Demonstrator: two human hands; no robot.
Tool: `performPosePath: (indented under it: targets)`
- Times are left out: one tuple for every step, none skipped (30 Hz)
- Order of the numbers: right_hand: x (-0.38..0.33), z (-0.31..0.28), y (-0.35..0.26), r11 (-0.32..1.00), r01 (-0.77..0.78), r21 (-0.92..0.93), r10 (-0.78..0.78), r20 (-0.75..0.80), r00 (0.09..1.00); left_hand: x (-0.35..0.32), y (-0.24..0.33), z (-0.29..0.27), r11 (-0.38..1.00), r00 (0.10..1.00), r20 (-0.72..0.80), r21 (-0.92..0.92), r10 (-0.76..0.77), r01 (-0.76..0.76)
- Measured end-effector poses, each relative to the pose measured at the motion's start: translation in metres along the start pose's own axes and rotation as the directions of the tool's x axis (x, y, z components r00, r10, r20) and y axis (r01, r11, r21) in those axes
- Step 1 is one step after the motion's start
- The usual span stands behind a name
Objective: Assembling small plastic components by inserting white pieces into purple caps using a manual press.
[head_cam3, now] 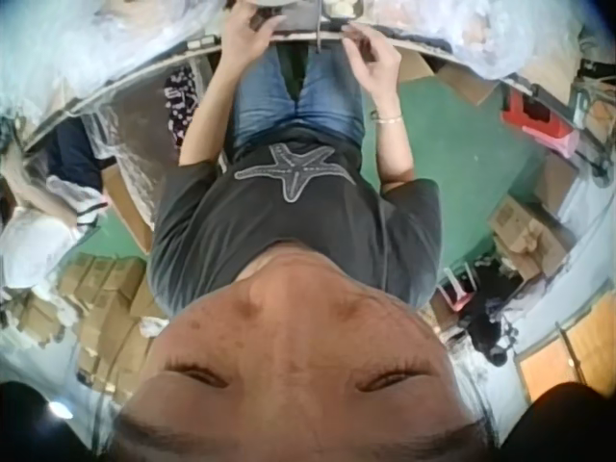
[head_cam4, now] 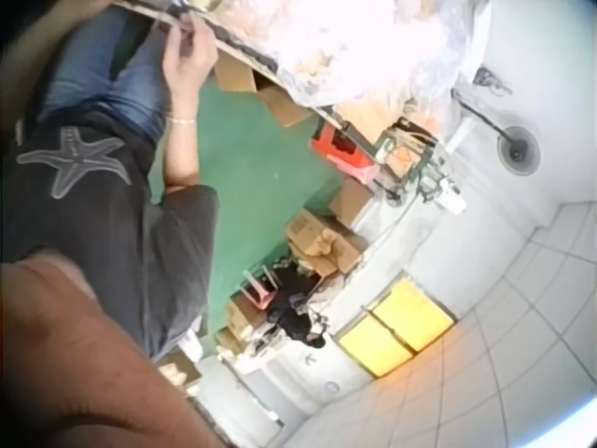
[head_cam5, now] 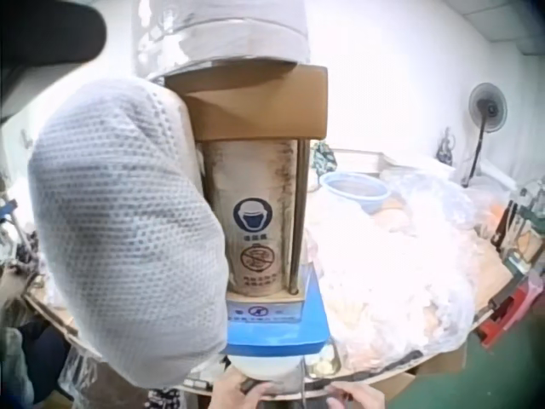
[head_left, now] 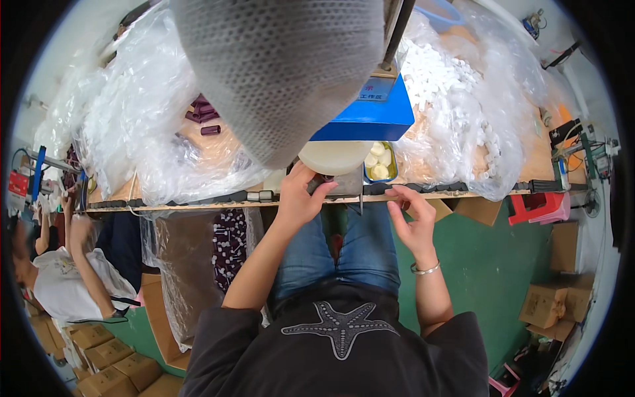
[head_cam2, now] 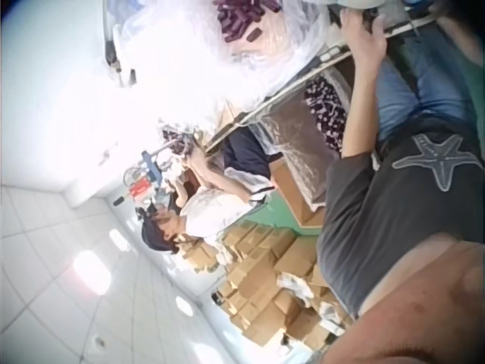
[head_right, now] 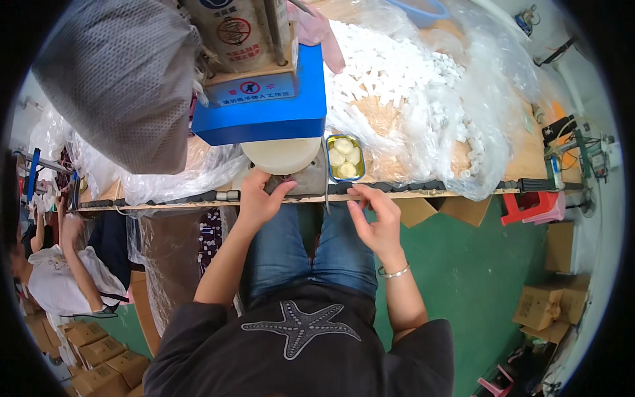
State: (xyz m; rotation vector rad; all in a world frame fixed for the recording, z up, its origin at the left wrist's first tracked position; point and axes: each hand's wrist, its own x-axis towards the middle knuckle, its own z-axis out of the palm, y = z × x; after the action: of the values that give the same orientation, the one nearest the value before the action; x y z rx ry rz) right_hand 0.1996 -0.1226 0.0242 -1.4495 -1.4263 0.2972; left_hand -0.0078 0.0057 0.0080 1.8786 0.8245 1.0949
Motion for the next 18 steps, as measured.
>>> performPosePath:
  targets:
    - [0.0,-0.003,0.004,1.0,0.014,-0.015,-0.014,0.001,1.0,0.001,0.001,-0.001,1.0,1.0,0.004,-0.002,0.001,-0.001]
    - [0.001,-0.005,0.006,0.999,0.027,-0.03,-0.027,0.001,1.0,0.001,0.001,-0.002,0.999,1.0,0.005,0.026,0.022,-0.023]
    - [0.002,-0.009,0.008,0.999,0.018,-0.026,-0.018,-0.027,0.999,0.003,0.001,0.0,0.998,0.999,0.011,0.045,0.047,-0.048]
    - [0.003,-0.013,0.009,0.999,0.012,-0.039,-0.014,-0.035,0.999,0.003,0.001,0.001,0.998,0.998,0.02,0.033,0.052,-0.052]
    - [0.004,-0.018,0.011,0.997,0.019,-0.079,-0.023,-0.056,0.998,0.002,0.0,0.001,0.993,0.997,0.015,0.087,0.075,-0.076]
    - [0.006,-0.025,0.015,0.992,0.024,-0.12,-0.034,-0.079,0.996,0.003,-0.002,0.003,0.985,0.995,0.013,0.14,0.101,-0.102]
    - [0.011,-0.032,0.021,0.982,0.052,-0.181,-0.073,-0.11,0.991,0.003,-0.001,0.001,0.986,0.995,0.012,0.131,0.1,-0.101]
    - [0.019,-0.042,0.027,0.978,0.052,-0.201,-0.083,-0.149,0.985,0.004,-0.001,0.001,0.988,0.994,0.02,0.116,0.103,-0.105]
    - [0.024,-0.054,0.035,0.973,-0.008,-0.231,-0.039,-0.199,0.979,0.004,0.0,-0.001,0.981,0.993,0.009,0.153,0.121,-0.121]
    - [0.03,-0.067,0.046,0.962,-0.068,-0.263,0.0,-0.251,0.968,0.005,0.001,0.0,0.973,0.99,-0.001,0.186,0.143,-0.14]
    - [0.034,-0.081,0.06,0.979,-0.107,-0.175,0.042,-0.342,0.939,0.005,0.002,0.003,0.947,0.977,0.004,0.248,0.211,-0.205]
    - [0.042,-0.094,0.073,0.989,-0.127,-0.078,0.082,-0.424,0.902,0.004,0.001,0.003,0.947,0.975,0.006,0.239,0.22,-0.215]
    - [0.049,-0.108,0.079,0.989,-0.13,-0.077,0.078,-0.476,0.876,0.001,-0.002,0.004,0.953,0.979,-0.017,0.232,0.205,-0.195]
    - [0.058,-0.123,0.085,0.988,-0.132,-0.075,0.073,-0.526,0.847,0.0,-0.007,0.004,0.958,0.981,-0.041,0.225,0.188,-0.175]
    - [0.065,-0.142,0.1,0.986,-0.131,-0.101,0.053,-0.554,0.831,-0.001,-0.013,0.003,0.951,0.975,-0.042,0.233,0.219,-0.203]
    - [0.072,-0.163,0.118,0.983,-0.131,-0.129,0.032,-0.582,0.812,-0.002,-0.014,0.005,0.968,0.985,-0.032,0.194,0.168,-0.159]
    - [0.079,-0.179,0.135,0.948,-0.198,-0.247,0.019,-0.579,0.815,-0.002,-0.015,0.004,0.972,0.986,-0.032,0.177,0.161,-0.153]
    - [0.085,-0.191,0.148,0.946,-0.202,-0.255,0.015,-0.585,0.811,-0.002,-0.016,0.005,0.976,0.988,-0.033,0.159,0.154,-0.147]
